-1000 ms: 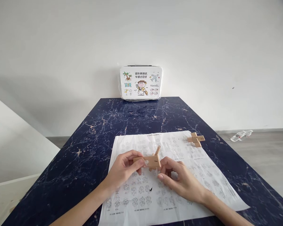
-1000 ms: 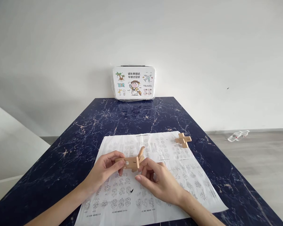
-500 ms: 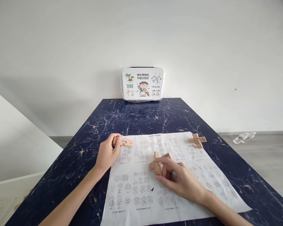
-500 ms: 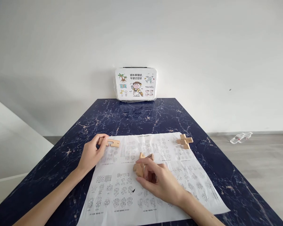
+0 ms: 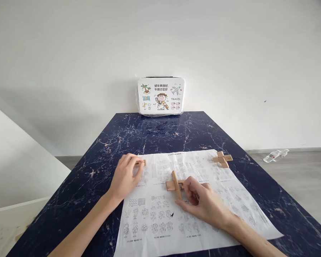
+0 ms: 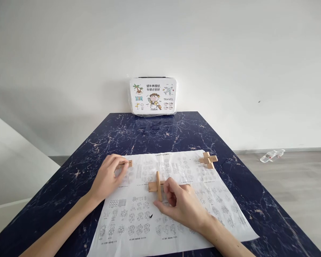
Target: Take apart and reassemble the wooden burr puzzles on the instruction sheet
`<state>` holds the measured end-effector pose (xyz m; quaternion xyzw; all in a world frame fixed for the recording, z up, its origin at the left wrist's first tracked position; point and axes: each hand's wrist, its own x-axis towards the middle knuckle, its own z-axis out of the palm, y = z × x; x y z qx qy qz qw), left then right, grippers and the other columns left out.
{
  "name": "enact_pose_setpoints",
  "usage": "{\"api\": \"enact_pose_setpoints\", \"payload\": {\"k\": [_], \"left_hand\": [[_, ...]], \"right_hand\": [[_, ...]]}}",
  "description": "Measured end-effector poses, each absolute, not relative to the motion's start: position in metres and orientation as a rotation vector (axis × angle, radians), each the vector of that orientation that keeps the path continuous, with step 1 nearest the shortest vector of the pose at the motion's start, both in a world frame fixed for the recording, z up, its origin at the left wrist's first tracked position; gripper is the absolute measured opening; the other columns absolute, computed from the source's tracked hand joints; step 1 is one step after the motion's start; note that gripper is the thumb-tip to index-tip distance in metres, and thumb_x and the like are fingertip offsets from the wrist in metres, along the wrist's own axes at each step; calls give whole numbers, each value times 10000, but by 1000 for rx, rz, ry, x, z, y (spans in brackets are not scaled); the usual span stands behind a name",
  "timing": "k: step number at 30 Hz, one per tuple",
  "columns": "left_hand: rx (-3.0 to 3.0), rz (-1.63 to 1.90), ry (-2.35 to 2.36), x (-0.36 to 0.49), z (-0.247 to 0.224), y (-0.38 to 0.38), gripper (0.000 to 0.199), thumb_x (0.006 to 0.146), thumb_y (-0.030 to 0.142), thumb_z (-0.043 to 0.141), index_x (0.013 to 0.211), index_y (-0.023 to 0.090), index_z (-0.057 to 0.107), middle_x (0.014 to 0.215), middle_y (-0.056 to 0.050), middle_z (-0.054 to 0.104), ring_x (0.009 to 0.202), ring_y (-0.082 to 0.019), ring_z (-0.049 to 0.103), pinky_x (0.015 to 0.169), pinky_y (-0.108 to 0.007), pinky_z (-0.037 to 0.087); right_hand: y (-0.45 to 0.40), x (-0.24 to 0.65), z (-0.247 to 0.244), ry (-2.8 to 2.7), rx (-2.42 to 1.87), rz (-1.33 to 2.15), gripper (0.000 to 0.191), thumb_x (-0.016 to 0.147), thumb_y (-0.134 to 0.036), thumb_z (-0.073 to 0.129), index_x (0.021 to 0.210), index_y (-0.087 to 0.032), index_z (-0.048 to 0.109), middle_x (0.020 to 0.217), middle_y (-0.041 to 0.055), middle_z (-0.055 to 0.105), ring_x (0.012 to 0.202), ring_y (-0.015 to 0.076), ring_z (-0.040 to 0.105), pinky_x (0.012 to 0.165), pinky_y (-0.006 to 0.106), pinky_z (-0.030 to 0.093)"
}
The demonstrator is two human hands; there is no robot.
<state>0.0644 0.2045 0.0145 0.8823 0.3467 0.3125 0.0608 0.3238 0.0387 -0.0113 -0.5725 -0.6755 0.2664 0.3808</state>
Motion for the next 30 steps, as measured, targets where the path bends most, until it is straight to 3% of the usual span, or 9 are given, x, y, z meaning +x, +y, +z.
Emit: {"api": "enact_pose_setpoints", "payload": {"k": [3, 6, 14, 17, 20, 22, 26, 30], "left_hand": [[2664, 772, 747, 74, 17, 183, 155, 1091, 269, 490, 1102, 220, 636, 1101, -67, 682, 1079, -251, 639, 966, -411, 514], [2652, 628, 590, 81, 18, 165, 129, 1087, 262, 535, 1164, 228, 634, 1120, -58, 678, 1082, -249, 638, 960, -411, 523], [2583, 536, 575, 86, 16, 150, 129, 1098, 323, 553, 1181, 223, 556, 1096, -65, 674, 1016, -262, 648, 938, -467, 545], [2534, 603, 585, 84, 13, 151, 310, 1075, 445, 612, 1279, 238, 506, 1191, -88, 644, 1104, -282, 646, 966, -477, 558], [2484, 673, 576, 81, 12, 154, 695, 979, 591, 704, 1508, 282, 376, 1450, -147, 529, 1360, -351, 539, 1102, -535, 510], [2441, 641, 559, 80, 14, 154, 849, 905, 651, 755, 1560, 309, 336, 1494, -150, 509, 1392, -367, 517, 1128, -550, 495], [2382, 494, 471, 82, 17, 152, 730, 864, 659, 789, 1439, 303, 512, 1290, -94, 659, 1182, -310, 635, 1029, -488, 548], [2298, 544, 435, 83, 18, 150, 598, 844, 648, 811, 1273, 266, 648, 1137, -65, 702, 1071, -268, 650, 974, -427, 540]], "right_hand": [[40, 322, -14, -1825, -1525, 489, 387, 882, -400, 794, 755, -247, 462, 536, -63, 505, 450, 112, 443, 502, 278, 345], [42, 321, -18, -1912, -1543, 328, 380, 915, -366, 738, 679, -239, 469, 519, -37, 540, 441, 120, 460, 524, 293, 348], [44, 319, -19, -1997, -1492, 206, 310, 991, -202, 552, 688, -241, 494, 534, -34, 502, 433, 115, 371, 495, 299, 280], [44, 319, -17, -2037, -1445, 217, 298, 1026, -211, 509, 729, -232, 512, 575, -35, 494, 469, 117, 372, 497, 296, 270], [43, 320, -16, -2086, -1357, 212, 307, 1059, -234, 488, 754, -222, 520, 628, -35, 505, 505, 115, 374, 511, 290, 278], [42, 320, -15, -2121, -1308, 220, 315, 1072, -239, 485, 759, -217, 516, 650, -37, 509, 518, 112, 366, 527, 290, 286], [39, 319, -13, -2152, -1270, 257, 333, 1094, -245, 469, 765, -212, 510, 669, -38, 502, 532, 112, 364, 551, 292, 302], [38, 319, -10, -2120, -1272, 325, 348, 1102, -269, 469, 760, -216, 498, 671, -41, 502, 533, 114, 382, 549, 289, 310]]}}
